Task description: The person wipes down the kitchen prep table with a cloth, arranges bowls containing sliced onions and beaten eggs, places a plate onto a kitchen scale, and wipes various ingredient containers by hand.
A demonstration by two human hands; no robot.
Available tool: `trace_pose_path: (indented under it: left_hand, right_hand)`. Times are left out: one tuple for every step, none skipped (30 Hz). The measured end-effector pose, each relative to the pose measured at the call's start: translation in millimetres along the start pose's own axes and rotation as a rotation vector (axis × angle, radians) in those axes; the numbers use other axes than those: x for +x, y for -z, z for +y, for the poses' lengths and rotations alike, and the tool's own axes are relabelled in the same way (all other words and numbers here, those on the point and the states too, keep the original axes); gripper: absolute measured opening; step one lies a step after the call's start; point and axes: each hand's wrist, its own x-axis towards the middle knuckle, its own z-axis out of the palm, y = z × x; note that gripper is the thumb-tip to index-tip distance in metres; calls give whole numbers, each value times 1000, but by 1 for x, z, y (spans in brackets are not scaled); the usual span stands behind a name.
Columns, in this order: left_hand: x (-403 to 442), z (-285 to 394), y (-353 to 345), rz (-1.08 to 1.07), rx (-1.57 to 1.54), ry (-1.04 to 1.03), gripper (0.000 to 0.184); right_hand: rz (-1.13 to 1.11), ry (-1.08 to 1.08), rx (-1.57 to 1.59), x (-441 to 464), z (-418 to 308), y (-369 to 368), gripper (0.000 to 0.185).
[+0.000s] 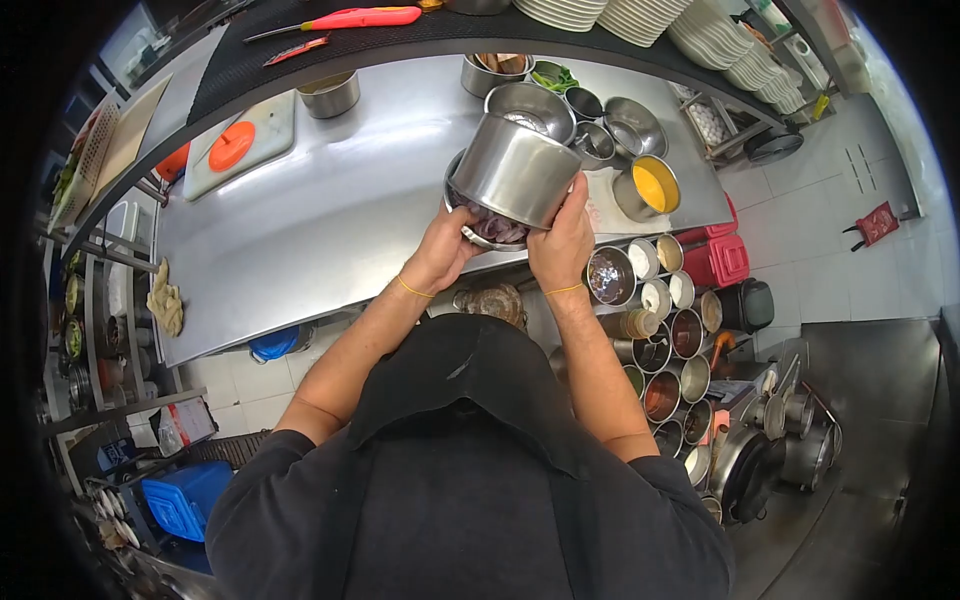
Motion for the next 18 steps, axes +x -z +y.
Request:
trace_pose_path:
  left_hand:
    - [-2,3,5,-22,-15,2,67]
    - [-5,6,9,-43,-28,4,69]
    - [-7,7,13,-26,-20,14,69]
    - [-8,7,17,-9,-13,24,70]
    - [-9,8,19,7,-5,32,70]
    - [-11,8,22,3,-6,26,71]
    - [-14,8,25,2,-5,19,71]
    - [-16,9,28,0,-3,11,72]
    - [-19,11,29,28,6,18,70]
    - [-21,12,29,55,15,25,69]
    - [-23,14,29,80,24,31,67]
    - [-25,13,30,63,18,27,67]
    - [-27,14,32,48,13,14,67]
    - [-29,16,34,36,10,-1,67]
    - [-34,19,30,58,-5,-13,65]
    - [-36,21,33,66,-9,-4,64]
    - [-36,20,36,71,-14,10,63]
    - [-38,20,37,73,-19,25,61]
  right_hand:
    - [-9,2,1,-2,-1,-4,72]
    - [-19,3,2,-5,-3,-6,73]
    - [14,36,6,-5,-5,-7,74]
    - [47,68,8,-2,-8,-8,75]
    - [81,101,11,1,-12,-7,76]
    - [125,134,38,4,-18,-5,75]
    - [168,168,68,9,-26,-3,75]
    - [213,201,100,11,-31,-3,76]
    - [215,234,65,11,-27,-6,77]
    - [180,225,34,10,-24,-7,77]
    - [145,217,1,9,-20,-8,76]
    - [112,212,-29,10,-21,-9,76]
    - [160,218,34,10,-24,-12,74]
    - [206,225,101,5,-30,-13,73]
    - [248,227,169,2,-35,-16,71]
    - [213,192,150,1,-34,-21,70]
    - [179,152,126,0,-29,-26,70]
    - [147,113,99,1,-31,-27,69]
